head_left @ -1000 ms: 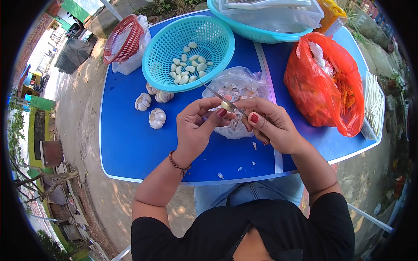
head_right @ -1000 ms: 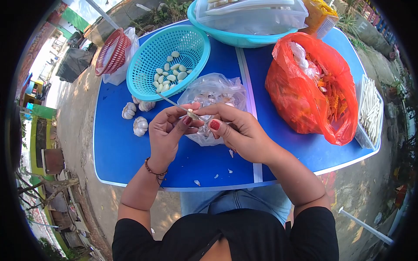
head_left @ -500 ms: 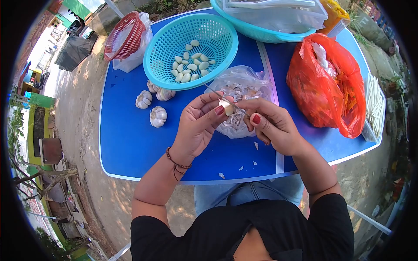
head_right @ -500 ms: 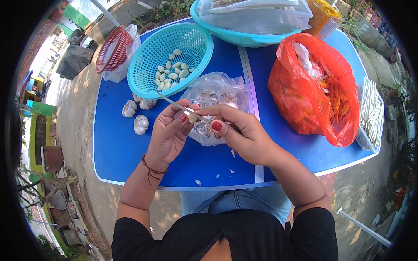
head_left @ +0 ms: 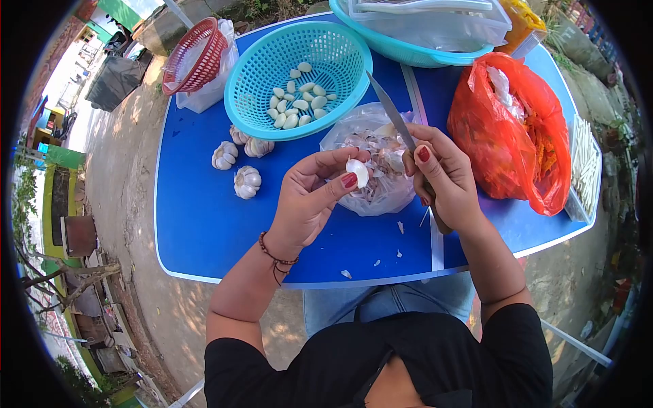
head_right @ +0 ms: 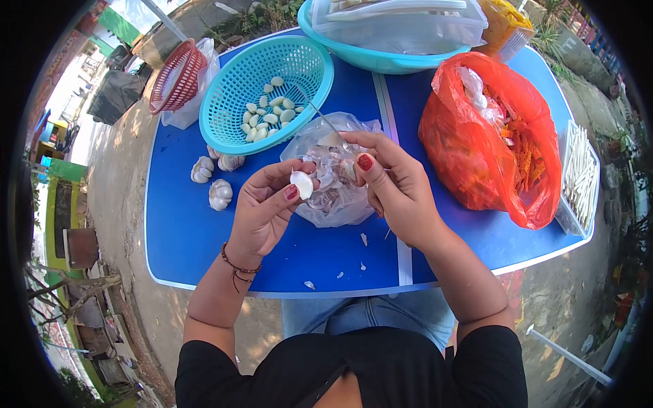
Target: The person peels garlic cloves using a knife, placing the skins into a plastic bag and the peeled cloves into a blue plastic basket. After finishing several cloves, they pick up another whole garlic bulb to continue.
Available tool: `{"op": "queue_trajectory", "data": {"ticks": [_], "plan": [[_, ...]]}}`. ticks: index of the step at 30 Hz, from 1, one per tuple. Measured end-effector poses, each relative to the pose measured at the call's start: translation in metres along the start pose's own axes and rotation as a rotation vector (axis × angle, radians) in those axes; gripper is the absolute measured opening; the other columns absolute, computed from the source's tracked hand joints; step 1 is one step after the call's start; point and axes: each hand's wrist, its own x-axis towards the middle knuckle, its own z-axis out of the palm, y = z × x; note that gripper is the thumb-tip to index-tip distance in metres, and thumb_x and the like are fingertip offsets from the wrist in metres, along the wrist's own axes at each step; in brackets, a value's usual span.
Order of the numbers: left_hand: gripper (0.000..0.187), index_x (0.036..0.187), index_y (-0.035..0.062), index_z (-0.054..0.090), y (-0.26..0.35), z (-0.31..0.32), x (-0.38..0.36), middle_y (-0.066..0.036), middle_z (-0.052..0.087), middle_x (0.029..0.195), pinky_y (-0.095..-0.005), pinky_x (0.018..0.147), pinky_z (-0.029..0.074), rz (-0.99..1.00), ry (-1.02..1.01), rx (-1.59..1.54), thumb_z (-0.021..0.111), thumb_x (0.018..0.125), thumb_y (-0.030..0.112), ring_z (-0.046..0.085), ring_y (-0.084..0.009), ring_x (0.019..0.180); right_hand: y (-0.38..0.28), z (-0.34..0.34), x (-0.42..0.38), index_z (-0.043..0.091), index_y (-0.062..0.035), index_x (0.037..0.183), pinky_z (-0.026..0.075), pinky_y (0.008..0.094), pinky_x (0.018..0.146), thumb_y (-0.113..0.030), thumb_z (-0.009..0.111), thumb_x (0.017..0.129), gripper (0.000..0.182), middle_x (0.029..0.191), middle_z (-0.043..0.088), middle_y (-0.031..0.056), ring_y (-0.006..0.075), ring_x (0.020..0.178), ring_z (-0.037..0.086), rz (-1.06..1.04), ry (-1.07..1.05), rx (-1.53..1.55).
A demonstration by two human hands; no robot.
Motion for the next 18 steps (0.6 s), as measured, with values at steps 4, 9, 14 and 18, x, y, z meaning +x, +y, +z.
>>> {"op": "queue_trajectory", "data": {"ticks": [4, 9, 14, 18], "plan": [[0.033, 0.120, 0.0005, 0.054, 0.000, 0.000, 0.001, -0.017, 0.059, 0.118, -0.0341, 0.094, 0.050, 0.020, 0.036, 0.022, 0.058, 0.087, -0.002, 0.061, -0.0264, 0.107, 0.001, 0.001, -0.002, 0.052, -0.0014, 0.120, 0.034, 0.0192, 0.048, -0.022, 0.047, 0.098, 0.031, 0.077, 0.053, 0.0001, 0.0034, 0.053, 0.041, 0.019, 0.010, -0.116], [0.031, 0.119, 0.0010, 0.052, 0.006, 0.000, 0.001, -0.016, 0.060, 0.115, -0.0312, 0.091, 0.053, -0.072, 0.047, -0.026, 0.057, 0.088, 0.000, 0.060, -0.0249, 0.109, -0.001, 0.005, -0.004, 0.052, -0.0001, 0.115, 0.044, 0.0258, 0.056, -0.023, 0.056, 0.093, 0.032, 0.081, 0.059, 0.0071, 0.0121, 0.060, 0.053, -0.037, 0.030, -0.327], [0.032, 0.121, 0.0004, 0.049, 0.001, -0.001, 0.000, -0.014, 0.059, 0.115, -0.0303, 0.087, 0.055, -0.056, 0.070, -0.026, 0.057, 0.090, 0.004, 0.061, -0.0237, 0.106, -0.013, 0.009, -0.007, 0.048, -0.0064, 0.125, 0.048, 0.0301, 0.057, -0.020, 0.067, 0.084, 0.048, 0.084, 0.062, 0.0130, 0.0208, 0.062, 0.060, -0.253, -0.104, -0.643], [0.036, 0.121, -0.0004, 0.047, -0.002, -0.008, 0.003, -0.015, 0.057, 0.118, -0.0314, 0.089, 0.054, -0.090, 0.001, -0.050, 0.059, 0.088, 0.006, 0.060, -0.0226, 0.107, -0.010, 0.011, -0.008, 0.047, -0.0123, 0.131, 0.049, 0.0327, 0.054, -0.019, 0.069, 0.080, 0.056, 0.093, 0.064, 0.0132, 0.0257, 0.068, 0.064, -0.343, -0.170, -0.766]]}}
